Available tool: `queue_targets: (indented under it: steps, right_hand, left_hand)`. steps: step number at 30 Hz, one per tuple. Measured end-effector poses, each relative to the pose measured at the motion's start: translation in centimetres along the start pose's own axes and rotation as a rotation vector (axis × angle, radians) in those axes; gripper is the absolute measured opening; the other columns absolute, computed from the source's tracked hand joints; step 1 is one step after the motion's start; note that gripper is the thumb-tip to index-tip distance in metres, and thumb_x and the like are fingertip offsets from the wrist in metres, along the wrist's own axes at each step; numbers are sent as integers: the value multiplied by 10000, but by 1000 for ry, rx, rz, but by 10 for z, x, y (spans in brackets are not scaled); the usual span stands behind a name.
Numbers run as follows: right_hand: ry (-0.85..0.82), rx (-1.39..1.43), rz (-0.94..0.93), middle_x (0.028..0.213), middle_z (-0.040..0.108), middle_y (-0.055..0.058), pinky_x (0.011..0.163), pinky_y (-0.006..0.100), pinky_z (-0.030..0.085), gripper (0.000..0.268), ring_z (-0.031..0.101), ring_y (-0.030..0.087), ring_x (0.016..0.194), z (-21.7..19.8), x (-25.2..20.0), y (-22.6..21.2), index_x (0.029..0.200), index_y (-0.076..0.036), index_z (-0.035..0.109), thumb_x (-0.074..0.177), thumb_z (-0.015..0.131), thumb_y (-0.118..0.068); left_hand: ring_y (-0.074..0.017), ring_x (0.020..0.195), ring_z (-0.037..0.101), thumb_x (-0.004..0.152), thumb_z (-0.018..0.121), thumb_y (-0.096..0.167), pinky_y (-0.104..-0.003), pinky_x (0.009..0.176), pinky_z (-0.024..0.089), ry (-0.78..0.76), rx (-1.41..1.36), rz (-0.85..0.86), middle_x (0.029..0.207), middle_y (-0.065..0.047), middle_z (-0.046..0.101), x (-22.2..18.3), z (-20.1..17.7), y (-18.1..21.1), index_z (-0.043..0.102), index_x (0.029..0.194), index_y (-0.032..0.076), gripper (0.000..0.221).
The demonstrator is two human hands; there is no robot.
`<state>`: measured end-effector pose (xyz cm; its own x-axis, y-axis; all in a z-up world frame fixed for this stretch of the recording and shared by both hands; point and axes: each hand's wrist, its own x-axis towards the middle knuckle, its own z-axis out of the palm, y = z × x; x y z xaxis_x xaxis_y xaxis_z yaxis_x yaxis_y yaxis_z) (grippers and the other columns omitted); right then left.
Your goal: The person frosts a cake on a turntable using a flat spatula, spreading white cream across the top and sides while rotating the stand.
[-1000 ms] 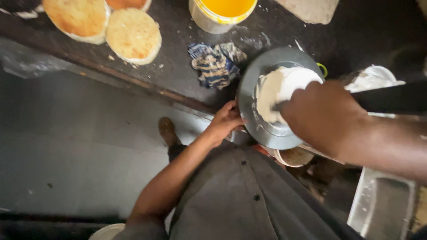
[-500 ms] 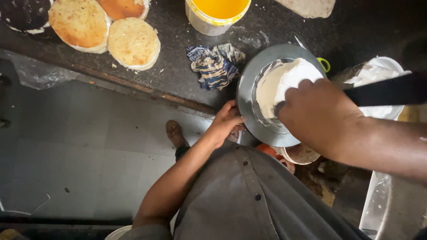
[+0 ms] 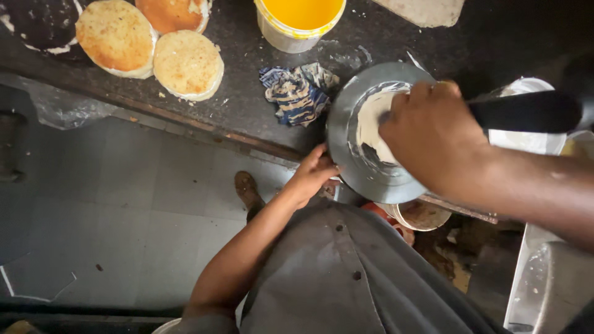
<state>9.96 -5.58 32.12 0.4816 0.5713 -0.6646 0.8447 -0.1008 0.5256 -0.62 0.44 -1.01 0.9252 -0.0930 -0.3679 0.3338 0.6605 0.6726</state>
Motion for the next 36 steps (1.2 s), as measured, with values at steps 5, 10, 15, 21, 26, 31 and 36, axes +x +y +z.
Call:
queue_targets:
  steps: [5,10,15,21,26,31,36]
  right_hand:
    - [173,-101,337,902,718,70,580,346,549,143,705,231,854,33,-15,45,863,-142,781,775,712,-231]
    - [251,152,594,903,739,121,611,421,559,234,730,303,782,116,-89,93,870,-127,784,987,626,-253]
    - [-128,750,956,1031,745,267,809,538,583,294,728,453,918,244,-134,106,967,-47,798,976,581,-245]
    - [-63,904,1099,1068,729,281,854,553,567,288,716,460,979,369,-144,75,1064,-16,761,965,559,-196]
    - [-39,922,991,982,742,268,809,526,586,221,732,432,920,432,-77,69,968,-17,787,827,637,-97]
    - [-221,1241,739,857,793,198,740,456,609,227,764,315,744,469,-86,102,890,22,816,854,665,-143]
    - [-93,1781,735,770,776,171,596,377,574,217,704,264,599,505,-115,99,1061,-4,745,923,619,-114]
  left_hand:
    - [-203,1072,661,936,663,44,-358,831,598,19,91,49,1251,-126,653,6,-10,-15,332,1556,100,705]
    - [-224,1036,670,971,619,59,-386,822,613,100,136,3,1255,-161,654,13,-24,-17,368,1546,82,627]
    - [-213,1111,658,974,599,65,-381,831,598,100,269,-9,1300,-147,651,5,-22,15,387,1523,74,588]
    - [-228,1097,674,970,568,68,-430,855,588,98,265,-76,1278,-123,669,3,-9,45,450,1482,66,525]
    - [-224,1055,672,992,560,88,-457,863,567,91,298,-57,1208,-111,681,3,-9,51,489,1449,52,464]
    - [-221,1040,676,987,566,112,-444,889,570,112,289,-34,1198,-98,685,1,-5,48,498,1444,87,464]
    - [-206,1021,682,960,610,150,-421,880,584,175,272,-9,1186,-83,679,-3,-8,35,487,1430,100,488]
